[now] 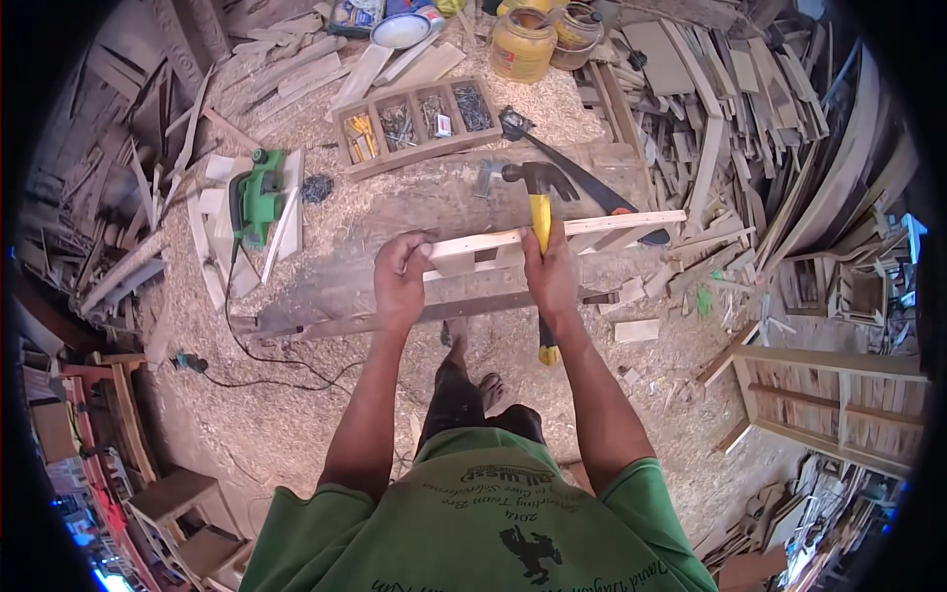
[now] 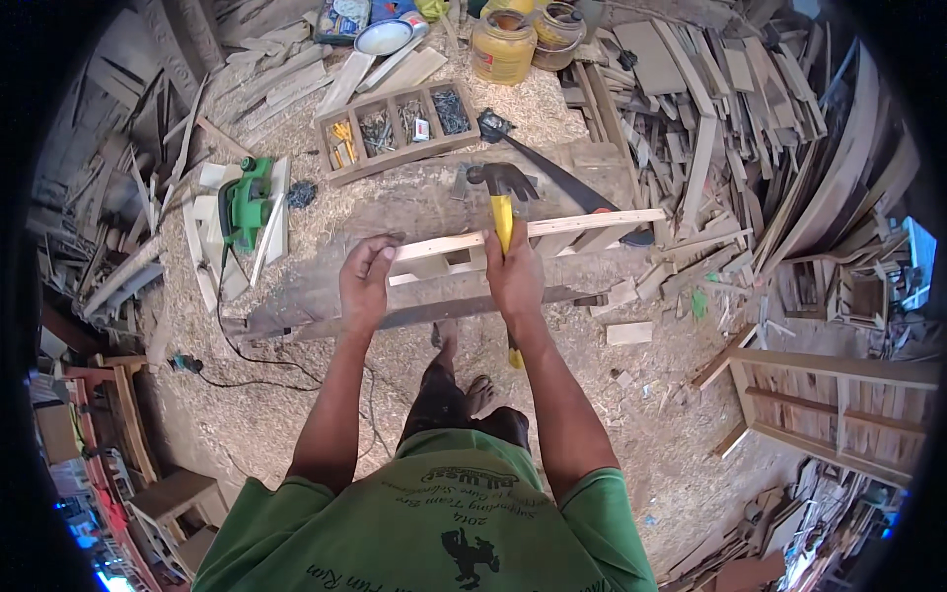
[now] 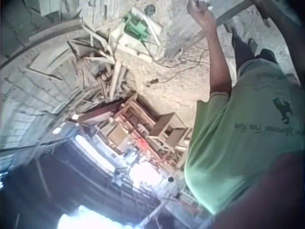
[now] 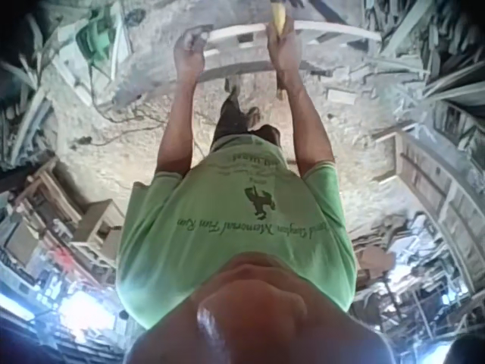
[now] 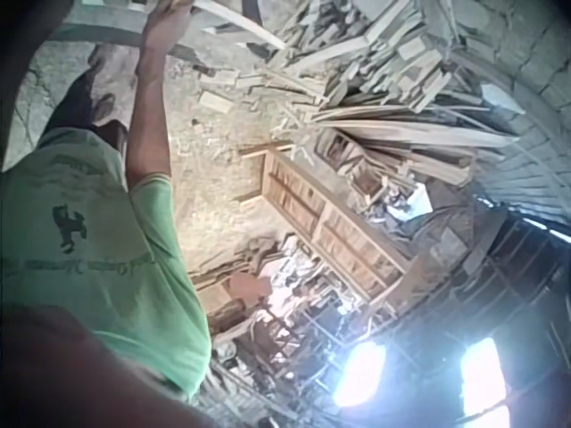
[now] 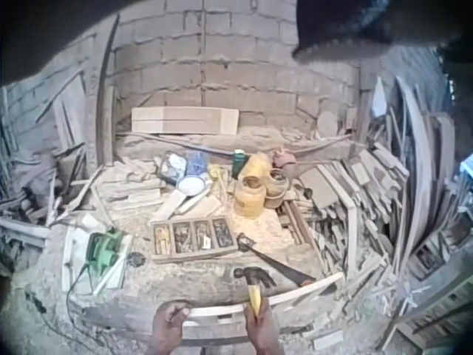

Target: The person assembles a wooden chair frame by hammering nails into wooden slats and then smoothing the surfaces with a green electric sander. The person works on a workbench and the floor, handling multiple wooden pieces and tools.

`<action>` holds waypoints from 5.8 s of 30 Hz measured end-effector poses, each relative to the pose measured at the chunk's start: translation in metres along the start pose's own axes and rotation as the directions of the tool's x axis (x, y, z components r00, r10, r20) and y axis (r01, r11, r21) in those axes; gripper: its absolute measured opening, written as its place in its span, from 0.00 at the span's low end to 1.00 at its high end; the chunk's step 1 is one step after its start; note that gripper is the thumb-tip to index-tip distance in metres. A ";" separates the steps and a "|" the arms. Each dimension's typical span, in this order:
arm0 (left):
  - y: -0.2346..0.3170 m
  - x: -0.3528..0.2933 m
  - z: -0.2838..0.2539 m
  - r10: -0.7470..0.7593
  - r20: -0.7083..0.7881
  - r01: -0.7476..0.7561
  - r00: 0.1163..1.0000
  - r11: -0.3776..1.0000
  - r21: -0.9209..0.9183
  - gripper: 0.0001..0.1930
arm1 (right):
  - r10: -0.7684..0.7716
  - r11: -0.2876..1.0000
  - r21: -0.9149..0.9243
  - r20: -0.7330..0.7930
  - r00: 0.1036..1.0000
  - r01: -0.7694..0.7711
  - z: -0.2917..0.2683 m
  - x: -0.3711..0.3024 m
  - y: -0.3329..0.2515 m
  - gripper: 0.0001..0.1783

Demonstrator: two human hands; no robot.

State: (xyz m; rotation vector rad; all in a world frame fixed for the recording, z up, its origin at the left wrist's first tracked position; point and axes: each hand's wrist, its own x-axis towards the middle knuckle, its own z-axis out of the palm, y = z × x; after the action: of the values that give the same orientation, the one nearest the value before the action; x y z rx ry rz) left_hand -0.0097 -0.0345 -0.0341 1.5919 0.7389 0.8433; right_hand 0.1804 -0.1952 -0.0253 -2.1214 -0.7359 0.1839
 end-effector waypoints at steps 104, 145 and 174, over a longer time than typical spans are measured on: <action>0.011 0.004 -0.019 0.326 0.331 -0.464 0.885 0.596 0.655 0.18 | -0.151 0.986 -0.015 0.322 0.935 0.164 -0.041 -0.125 -0.057 0.40; -0.105 -0.219 0.001 -0.309 -0.599 0.672 0.739 0.265 0.692 0.41 | -0.261 0.776 -0.336 0.599 0.757 0.534 -0.026 0.121 0.212 0.37; -0.097 0.012 -0.266 -0.337 -0.529 0.611 0.779 0.599 0.518 0.29 | 0.196 0.073 0.508 0.836 0.512 -0.858 0.276 0.245 0.002 0.30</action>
State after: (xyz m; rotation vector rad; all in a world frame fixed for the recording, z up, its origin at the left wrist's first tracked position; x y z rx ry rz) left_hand -0.2276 0.1341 -0.0982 1.7014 1.8522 0.4765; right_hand 0.2763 0.1314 -0.1667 -0.9671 0.1145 1.4487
